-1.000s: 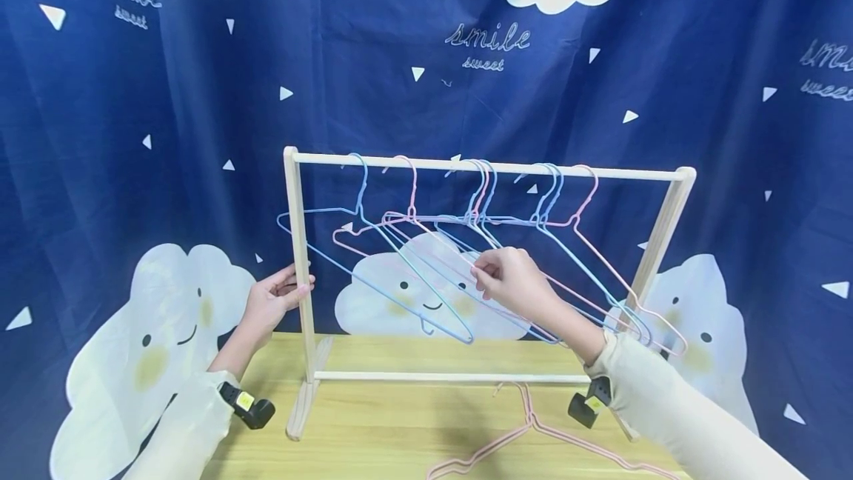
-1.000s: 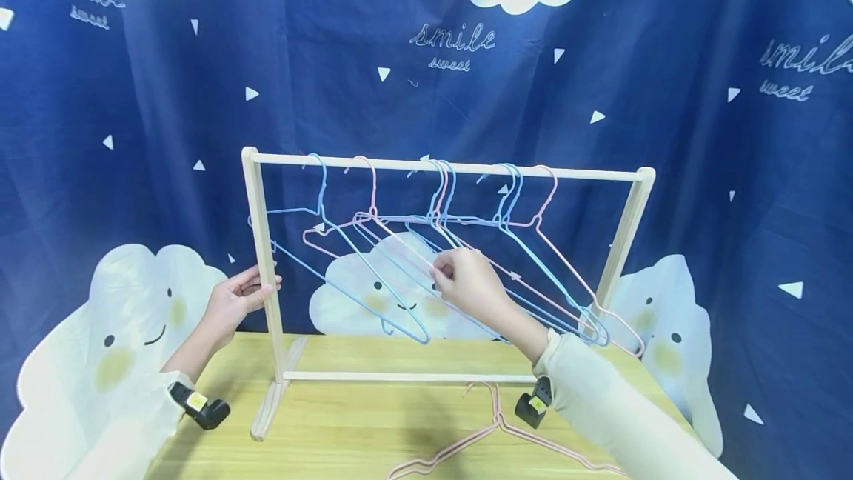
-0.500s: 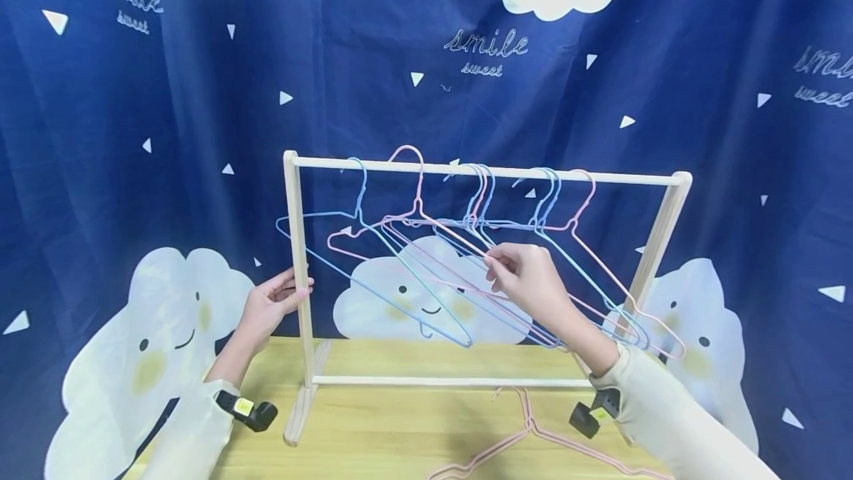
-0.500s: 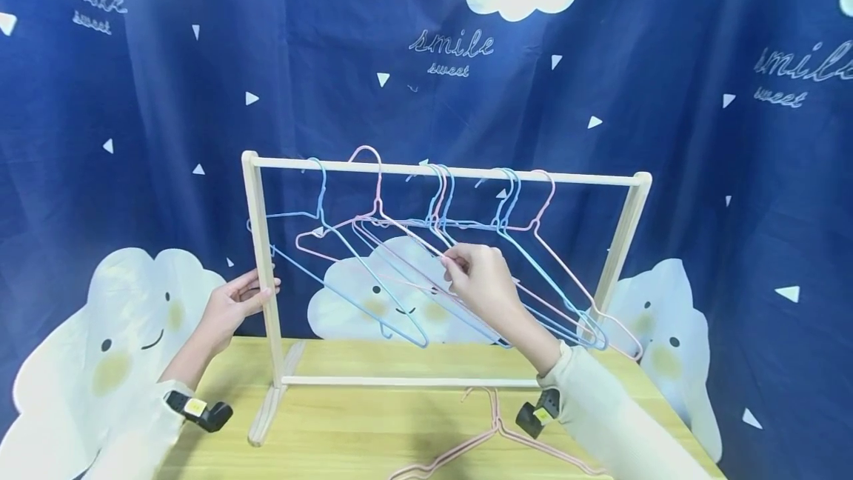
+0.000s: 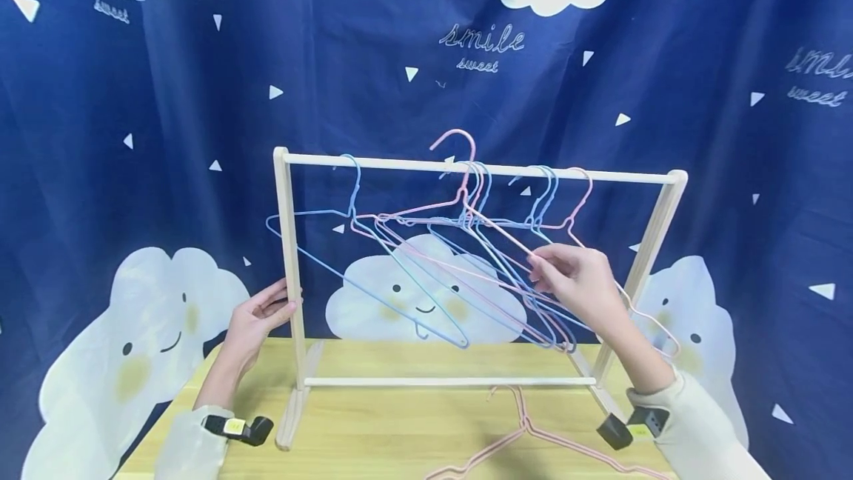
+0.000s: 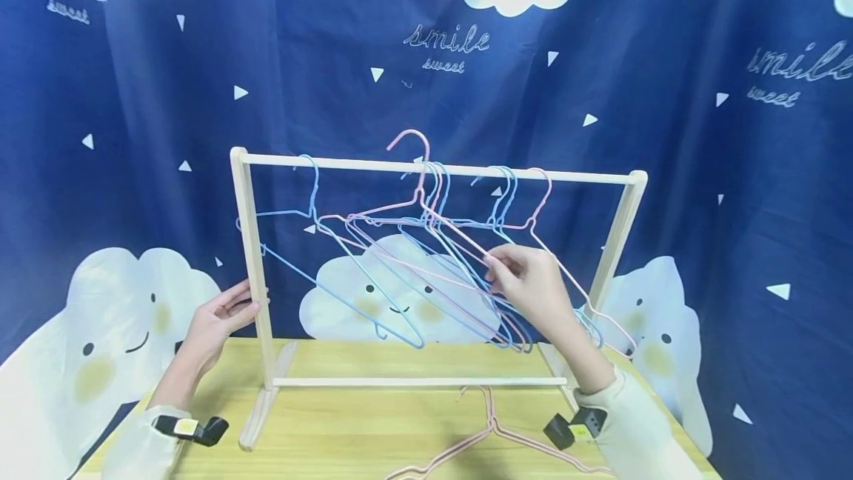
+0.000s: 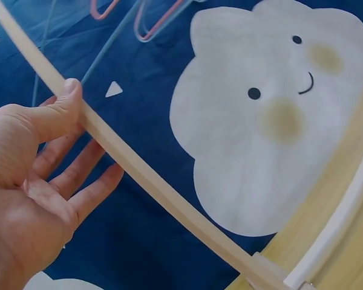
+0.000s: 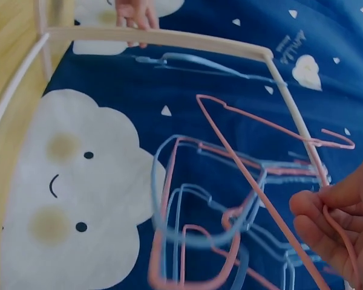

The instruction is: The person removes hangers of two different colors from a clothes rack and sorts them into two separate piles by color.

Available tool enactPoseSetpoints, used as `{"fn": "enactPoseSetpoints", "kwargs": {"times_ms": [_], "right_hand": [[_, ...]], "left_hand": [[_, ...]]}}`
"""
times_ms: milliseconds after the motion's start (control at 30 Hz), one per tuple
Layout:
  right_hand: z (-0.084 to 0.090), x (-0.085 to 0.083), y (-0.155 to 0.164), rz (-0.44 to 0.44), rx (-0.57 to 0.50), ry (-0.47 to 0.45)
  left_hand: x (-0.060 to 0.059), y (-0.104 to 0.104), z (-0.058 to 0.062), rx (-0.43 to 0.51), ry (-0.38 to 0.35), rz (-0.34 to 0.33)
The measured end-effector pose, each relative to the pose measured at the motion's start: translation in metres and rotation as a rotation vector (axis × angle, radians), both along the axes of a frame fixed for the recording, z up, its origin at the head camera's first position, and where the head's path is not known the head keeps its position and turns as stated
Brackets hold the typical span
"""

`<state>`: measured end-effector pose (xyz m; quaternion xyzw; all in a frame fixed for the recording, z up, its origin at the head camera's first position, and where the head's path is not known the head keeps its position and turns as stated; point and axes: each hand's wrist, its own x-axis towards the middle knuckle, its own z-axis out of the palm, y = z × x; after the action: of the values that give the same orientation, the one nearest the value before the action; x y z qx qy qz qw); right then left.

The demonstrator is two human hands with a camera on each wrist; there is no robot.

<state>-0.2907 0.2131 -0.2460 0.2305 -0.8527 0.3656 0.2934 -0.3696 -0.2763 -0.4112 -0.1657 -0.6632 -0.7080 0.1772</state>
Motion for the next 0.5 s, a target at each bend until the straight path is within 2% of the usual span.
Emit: {"fn": "enactPoseSetpoints", "kwargs": {"times_ms": [100,300,500], "right_hand": [[-0.01,0.005,0.015,0.015,-0.033,0.012],[-0.032,0.016,0.044,0.005,-0.04,-0.001],[-0.05,0.022,0.065,0.059,-0.038,-0.004]], "left_hand": [[-0.001,0.0,-0.005,0.018,0.007,-0.015],[-0.004,-0.002,-0.019,0.063,0.006,-0.094],[-0.008,-0.001,-0.024,0.104,0.028,-0.085]]}}
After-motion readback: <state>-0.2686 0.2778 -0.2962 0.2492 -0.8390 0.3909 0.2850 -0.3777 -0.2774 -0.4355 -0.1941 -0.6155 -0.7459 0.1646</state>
